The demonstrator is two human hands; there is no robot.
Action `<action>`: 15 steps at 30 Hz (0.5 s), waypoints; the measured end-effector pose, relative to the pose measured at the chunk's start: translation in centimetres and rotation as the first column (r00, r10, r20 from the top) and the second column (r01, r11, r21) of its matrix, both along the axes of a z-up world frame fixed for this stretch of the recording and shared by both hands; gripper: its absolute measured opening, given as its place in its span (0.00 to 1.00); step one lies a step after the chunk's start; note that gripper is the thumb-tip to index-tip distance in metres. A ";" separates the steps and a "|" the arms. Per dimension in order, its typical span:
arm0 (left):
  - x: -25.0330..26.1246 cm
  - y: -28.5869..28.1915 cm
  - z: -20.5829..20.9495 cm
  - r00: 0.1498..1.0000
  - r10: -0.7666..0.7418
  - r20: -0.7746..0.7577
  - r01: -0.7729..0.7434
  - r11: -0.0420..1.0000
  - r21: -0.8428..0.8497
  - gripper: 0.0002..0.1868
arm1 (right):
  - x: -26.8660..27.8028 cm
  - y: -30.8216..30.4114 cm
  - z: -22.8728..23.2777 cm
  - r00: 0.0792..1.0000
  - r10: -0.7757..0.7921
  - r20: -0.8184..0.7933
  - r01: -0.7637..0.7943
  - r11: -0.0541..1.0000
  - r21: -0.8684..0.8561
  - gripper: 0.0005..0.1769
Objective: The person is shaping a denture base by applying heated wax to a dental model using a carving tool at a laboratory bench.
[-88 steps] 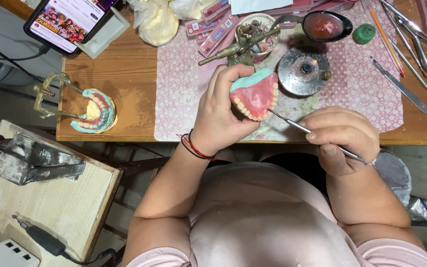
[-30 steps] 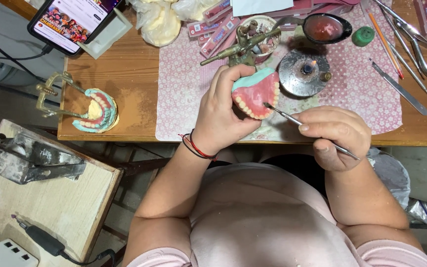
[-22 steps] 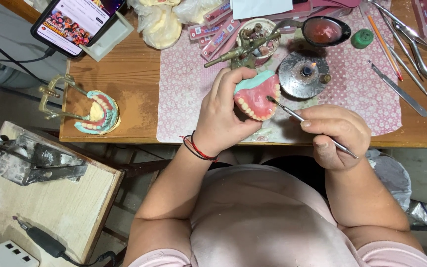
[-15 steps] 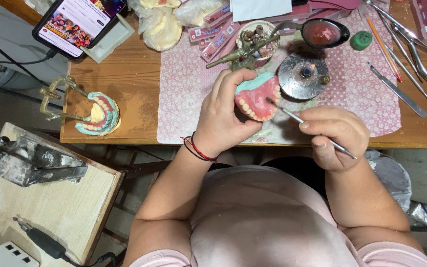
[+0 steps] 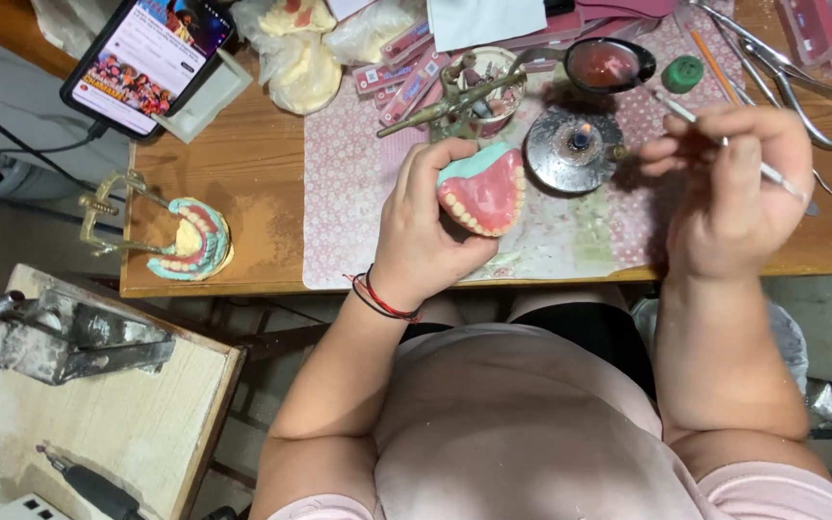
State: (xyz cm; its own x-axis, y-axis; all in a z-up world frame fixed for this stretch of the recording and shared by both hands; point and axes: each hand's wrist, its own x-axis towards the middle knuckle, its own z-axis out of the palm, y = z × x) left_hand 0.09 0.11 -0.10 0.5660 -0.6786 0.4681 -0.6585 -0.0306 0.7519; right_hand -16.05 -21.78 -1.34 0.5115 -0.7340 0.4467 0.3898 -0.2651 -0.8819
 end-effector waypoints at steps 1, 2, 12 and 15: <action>0.0 0.0 0.0 1.000 -0.004 0.003 0.004 1.000 -0.002 0.38 | -0.1 -0.3 0.1 1.000 -0.004 0.003 0.004 1.000 -0.002 0.23; 0.0 -0.1 -0.1 1.000 0.001 0.019 -0.001 1.000 -0.012 0.38 | -0.2 -0.6 0.2 0.999 -0.004 -0.041 0.005 1.000 0.024 0.22; 0.0 -0.1 -0.2 0.999 0.049 0.010 -0.049 0.996 -0.076 0.36 | -2.3 -2.5 -0.5 0.995 0.073 -0.062 -0.074 0.997 -0.023 0.21; -0.1 -0.1 -0.6 0.996 0.091 -0.010 -0.092 0.993 -0.072 0.37 | -4.4 -4.0 -0.1 0.910 0.409 -0.068 -0.399 0.908 0.129 0.30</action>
State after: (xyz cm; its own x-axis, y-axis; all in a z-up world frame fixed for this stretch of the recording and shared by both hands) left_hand 0.02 0.03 -0.67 0.6275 -0.5880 0.5104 -0.6506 -0.0357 0.7586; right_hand -20.49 -25.81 -1.44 0.8091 -0.4975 0.3128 0.3594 -0.0022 -0.9332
